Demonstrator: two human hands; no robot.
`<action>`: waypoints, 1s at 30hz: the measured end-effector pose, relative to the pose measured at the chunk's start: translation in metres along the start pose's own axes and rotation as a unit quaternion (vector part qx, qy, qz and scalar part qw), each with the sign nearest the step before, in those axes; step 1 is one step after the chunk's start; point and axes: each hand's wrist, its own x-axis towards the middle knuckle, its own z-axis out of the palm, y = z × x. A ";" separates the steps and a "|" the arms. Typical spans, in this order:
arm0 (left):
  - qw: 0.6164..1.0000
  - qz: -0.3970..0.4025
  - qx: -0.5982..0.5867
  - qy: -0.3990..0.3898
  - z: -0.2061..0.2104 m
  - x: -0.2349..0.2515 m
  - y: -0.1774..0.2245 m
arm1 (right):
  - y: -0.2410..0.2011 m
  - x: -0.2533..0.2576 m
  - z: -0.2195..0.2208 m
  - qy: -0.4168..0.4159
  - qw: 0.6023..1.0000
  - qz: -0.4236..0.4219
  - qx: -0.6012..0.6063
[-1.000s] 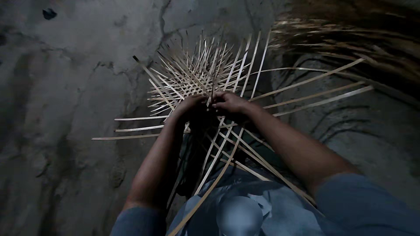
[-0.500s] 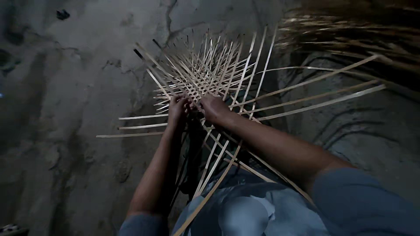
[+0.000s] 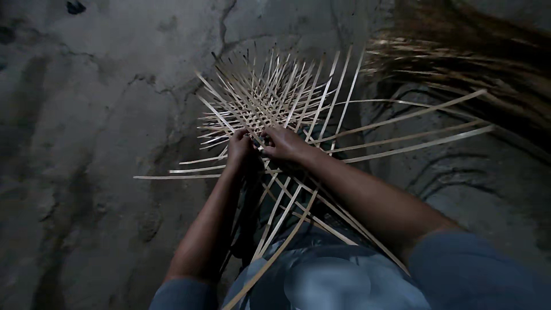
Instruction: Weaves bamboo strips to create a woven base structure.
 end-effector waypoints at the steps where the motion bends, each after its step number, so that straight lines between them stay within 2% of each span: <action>1: 0.999 0.038 0.006 -0.011 -0.002 0.004 0.001 | -0.003 0.000 0.002 0.008 1.000 0.010 -0.003; 4: 0.986 0.156 0.040 -0.045 -0.006 0.005 0.009 | -0.011 -0.003 0.006 0.020 0.999 0.036 -0.010; 6: 0.983 0.175 0.047 -0.042 -0.006 0.006 0.011 | -0.008 -0.002 0.008 0.025 0.999 0.035 -0.002; 11: 0.990 0.111 0.081 -0.039 -0.003 0.010 0.008 | 0.001 -0.005 0.010 0.035 0.999 0.018 0.026; 15: 0.990 0.110 0.082 -0.027 -0.002 0.010 0.005 | 0.002 -0.003 0.009 0.024 0.999 0.022 0.011; 17: 0.986 0.106 0.125 -0.025 -0.001 0.009 0.008 | 0.002 -0.001 0.005 -0.002 0.999 0.027 0.029; 21: 0.949 0.078 0.280 -0.125 -0.004 0.023 0.014 | 0.006 0.000 -0.006 -0.029 0.996 0.029 0.076; 23: 0.952 0.048 0.268 -0.140 -0.004 0.025 0.017 | 0.011 -0.002 -0.003 -0.012 0.996 0.026 0.089; 27: 0.964 0.006 0.243 -0.108 -0.005 0.029 0.012 | 0.016 -0.007 0.000 0.015 0.994 0.013 0.108; 30: 0.968 0.007 0.198 -0.153 -0.005 0.025 0.017 | 0.012 -0.009 0.002 0.040 0.994 0.008 0.099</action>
